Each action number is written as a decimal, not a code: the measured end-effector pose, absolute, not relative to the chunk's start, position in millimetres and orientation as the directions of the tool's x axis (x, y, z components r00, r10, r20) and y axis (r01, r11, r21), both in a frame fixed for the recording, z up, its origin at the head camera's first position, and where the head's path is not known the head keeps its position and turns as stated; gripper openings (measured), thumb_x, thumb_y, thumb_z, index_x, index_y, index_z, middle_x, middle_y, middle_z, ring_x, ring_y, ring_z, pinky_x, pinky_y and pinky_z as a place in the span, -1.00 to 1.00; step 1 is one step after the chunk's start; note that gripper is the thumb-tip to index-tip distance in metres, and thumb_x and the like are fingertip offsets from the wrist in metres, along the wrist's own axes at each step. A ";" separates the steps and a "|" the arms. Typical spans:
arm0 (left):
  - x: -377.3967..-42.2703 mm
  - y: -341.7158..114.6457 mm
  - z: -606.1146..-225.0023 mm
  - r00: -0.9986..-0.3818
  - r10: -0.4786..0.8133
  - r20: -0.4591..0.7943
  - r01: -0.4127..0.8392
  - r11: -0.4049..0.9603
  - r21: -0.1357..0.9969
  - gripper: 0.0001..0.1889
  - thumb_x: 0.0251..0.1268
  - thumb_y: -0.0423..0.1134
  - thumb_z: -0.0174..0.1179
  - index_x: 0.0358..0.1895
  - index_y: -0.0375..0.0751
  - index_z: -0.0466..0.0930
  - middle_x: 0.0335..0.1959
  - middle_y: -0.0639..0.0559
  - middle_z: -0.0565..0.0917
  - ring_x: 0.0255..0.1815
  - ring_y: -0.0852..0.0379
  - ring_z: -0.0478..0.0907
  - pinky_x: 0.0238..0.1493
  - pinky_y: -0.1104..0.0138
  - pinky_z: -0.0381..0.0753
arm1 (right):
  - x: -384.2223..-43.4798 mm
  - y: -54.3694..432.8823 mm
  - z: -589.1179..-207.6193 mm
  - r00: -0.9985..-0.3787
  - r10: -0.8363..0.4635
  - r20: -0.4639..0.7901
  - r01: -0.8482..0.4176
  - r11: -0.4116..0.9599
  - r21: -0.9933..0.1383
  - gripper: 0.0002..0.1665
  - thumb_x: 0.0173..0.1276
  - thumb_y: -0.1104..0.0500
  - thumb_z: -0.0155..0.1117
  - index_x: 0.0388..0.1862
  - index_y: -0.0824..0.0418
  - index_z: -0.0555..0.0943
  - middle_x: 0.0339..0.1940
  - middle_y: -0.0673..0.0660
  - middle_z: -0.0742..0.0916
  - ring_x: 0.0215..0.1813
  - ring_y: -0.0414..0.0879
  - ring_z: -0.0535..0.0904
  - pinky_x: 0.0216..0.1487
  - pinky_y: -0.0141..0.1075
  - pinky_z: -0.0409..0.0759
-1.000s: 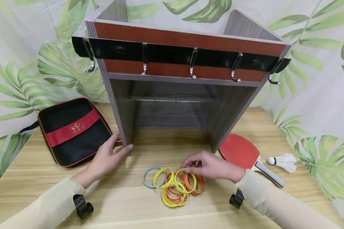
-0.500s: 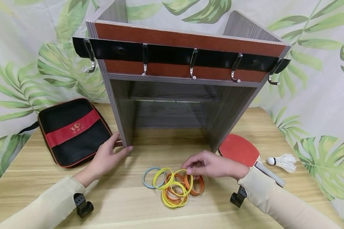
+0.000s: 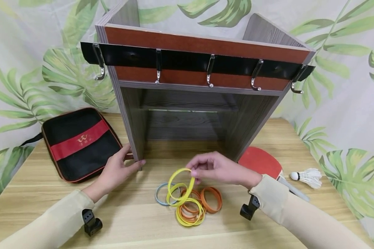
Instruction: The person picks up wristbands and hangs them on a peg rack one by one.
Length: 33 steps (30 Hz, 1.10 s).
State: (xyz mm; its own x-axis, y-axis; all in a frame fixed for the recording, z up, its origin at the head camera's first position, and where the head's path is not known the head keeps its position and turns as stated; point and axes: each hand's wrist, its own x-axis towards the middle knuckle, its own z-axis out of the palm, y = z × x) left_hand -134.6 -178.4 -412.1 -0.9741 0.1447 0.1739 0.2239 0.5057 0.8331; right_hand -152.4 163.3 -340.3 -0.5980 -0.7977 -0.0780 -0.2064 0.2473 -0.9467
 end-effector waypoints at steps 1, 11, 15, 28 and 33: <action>-134.6 -178.2 -412.4 -0.974 0.144 0.176 0.226 0.504 0.833 -0.36 0.40 -0.29 0.37 0.49 -0.25 0.39 0.30 -0.36 0.63 0.28 -0.25 0.62 0.28 -0.13 0.59 | -152.7 158.8 -337.7 -0.615 -0.787 -0.043 -0.217 0.221 -0.951 -0.73 0.52 0.33 0.27 0.13 0.41 0.65 -0.16 0.29 0.78 -0.25 -0.15 0.74 -0.04 -0.10 0.78; -134.0 -178.0 -413.8 -0.968 0.141 0.207 0.250 0.526 0.813 -0.50 0.36 -0.35 0.37 0.32 -0.30 0.48 0.17 -0.30 0.71 0.24 -0.29 0.67 0.27 -0.17 0.59 | -150.1 110.8 -296.9 -0.682 -0.709 0.178 -0.298 0.048 -0.953 -0.71 0.50 0.36 0.28 0.15 0.39 0.64 -0.05 0.33 0.78 -0.15 -0.01 0.81 -0.01 -0.10 0.79; -133.0 -178.2 -413.9 -0.970 0.131 0.204 0.242 0.543 0.804 -0.51 0.34 -0.34 0.39 0.29 -0.30 0.50 0.12 -0.26 0.73 0.23 -0.19 0.64 0.27 -0.13 0.55 | -147.2 88.8 -278.7 -0.700 -0.677 0.225 -0.276 -0.033 -0.961 -0.71 0.49 0.40 0.26 0.15 0.43 0.61 -0.01 0.35 0.76 -0.14 -0.15 0.79 0.03 -0.10 0.78; -135.3 -179.9 -415.5 -0.965 0.156 0.213 0.263 0.509 0.820 -0.43 0.39 -0.35 0.34 0.43 -0.26 0.42 0.26 -0.35 0.66 0.20 -0.31 0.69 0.22 -0.17 0.60 | -136.2 31.8 -237.9 -0.742 -0.545 0.390 -0.254 -0.310 -0.916 -0.69 0.48 0.55 0.14 0.17 0.59 0.49 0.12 0.56 0.65 -0.10 -0.28 0.76 0.13 -0.09 0.75; -135.3 -179.6 -415.7 -0.959 0.151 0.238 0.282 0.504 0.816 -0.44 0.37 -0.42 0.34 0.41 -0.30 0.43 0.24 -0.37 0.67 0.18 -0.32 0.71 0.22 -0.18 0.61 | -133.9 18.8 -227.0 -0.762 -0.485 0.429 -0.268 -0.367 -0.891 -0.69 0.47 0.55 0.15 0.16 0.59 0.47 0.13 0.58 0.64 -0.12 -0.26 0.76 0.13 -0.08 0.75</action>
